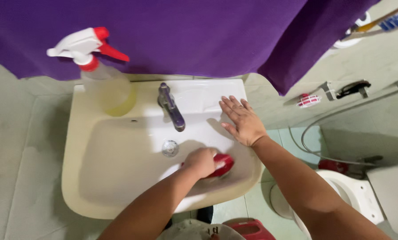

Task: The person cleans a bathroom sink and faucet using a spray bottle, a cloth, and a brush. They spray cleaning solution on the basin and their own hands, scrub the faucet and basin surfaces, and wipe them down.

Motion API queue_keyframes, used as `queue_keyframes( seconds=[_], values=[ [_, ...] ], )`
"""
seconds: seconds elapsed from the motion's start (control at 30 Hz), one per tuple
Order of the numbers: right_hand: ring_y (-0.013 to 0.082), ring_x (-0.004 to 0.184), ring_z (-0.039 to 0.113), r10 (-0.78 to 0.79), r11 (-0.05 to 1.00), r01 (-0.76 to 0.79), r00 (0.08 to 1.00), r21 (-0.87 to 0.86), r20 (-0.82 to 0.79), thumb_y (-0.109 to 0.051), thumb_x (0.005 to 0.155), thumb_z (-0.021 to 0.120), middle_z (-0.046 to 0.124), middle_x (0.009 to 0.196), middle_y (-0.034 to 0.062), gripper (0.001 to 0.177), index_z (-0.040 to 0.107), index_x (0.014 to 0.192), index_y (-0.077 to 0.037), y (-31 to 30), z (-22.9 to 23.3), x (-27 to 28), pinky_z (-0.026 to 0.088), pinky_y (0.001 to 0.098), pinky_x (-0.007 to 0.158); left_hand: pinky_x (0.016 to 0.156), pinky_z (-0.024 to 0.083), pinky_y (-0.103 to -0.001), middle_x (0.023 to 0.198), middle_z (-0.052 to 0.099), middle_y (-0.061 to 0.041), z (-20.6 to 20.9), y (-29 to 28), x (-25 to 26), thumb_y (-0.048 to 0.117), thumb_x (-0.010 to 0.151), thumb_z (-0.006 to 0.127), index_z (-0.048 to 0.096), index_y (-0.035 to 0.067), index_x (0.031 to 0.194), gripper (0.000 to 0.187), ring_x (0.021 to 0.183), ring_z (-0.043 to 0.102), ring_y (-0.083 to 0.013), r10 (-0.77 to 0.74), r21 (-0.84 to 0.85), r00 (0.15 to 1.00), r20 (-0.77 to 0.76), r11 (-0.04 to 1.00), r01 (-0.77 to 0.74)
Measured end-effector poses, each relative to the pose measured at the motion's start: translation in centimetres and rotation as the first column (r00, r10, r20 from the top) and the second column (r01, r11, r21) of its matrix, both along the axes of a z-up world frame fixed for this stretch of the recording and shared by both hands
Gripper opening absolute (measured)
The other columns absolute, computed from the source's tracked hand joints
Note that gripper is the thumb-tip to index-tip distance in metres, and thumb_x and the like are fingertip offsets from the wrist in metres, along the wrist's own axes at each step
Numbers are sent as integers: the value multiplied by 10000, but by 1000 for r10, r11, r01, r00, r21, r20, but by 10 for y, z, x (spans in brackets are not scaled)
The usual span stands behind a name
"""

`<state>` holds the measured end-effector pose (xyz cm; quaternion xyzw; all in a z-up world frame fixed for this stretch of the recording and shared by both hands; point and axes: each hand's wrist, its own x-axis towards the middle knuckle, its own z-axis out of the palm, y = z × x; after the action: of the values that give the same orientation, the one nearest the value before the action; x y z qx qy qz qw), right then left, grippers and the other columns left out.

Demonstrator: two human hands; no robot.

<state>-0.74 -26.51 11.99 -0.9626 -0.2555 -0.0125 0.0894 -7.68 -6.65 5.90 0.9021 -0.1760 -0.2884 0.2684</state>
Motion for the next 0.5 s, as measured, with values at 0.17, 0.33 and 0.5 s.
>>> queue_keyframes(
  seconds=[0.17,0.33,0.5],
  values=[
    [260,1543,228,-3,1000,3,1000,-10,-2,-467,1008,479,312,1658,54,690,318,1589,-133,4,2,1,155,456,1254,888,562,-465,1068,740,-140,-12,104,9,459,896,673,734,163,1146,392,1000,726,-308,-35,255,992,-119,965,64],
    [253,1536,219,-20,998,20,1000,-59,-10,-491,1009,467,296,1660,45,686,309,1583,-151,3,2,2,145,452,1249,875,559,-456,1013,751,-133,3,77,-5,460,881,699,752,128,1060,381,955,724,-302,-47,90,997,-57,995,52],
    [249,1538,226,-24,999,24,1000,-32,5,-483,1003,468,307,1656,37,688,315,1590,-160,2,1,3,156,447,1251,883,543,-474,1033,736,-160,35,-7,-9,495,880,714,725,97,1088,450,977,697,-358,50,-16,999,-11,999,-51]
  ],
)
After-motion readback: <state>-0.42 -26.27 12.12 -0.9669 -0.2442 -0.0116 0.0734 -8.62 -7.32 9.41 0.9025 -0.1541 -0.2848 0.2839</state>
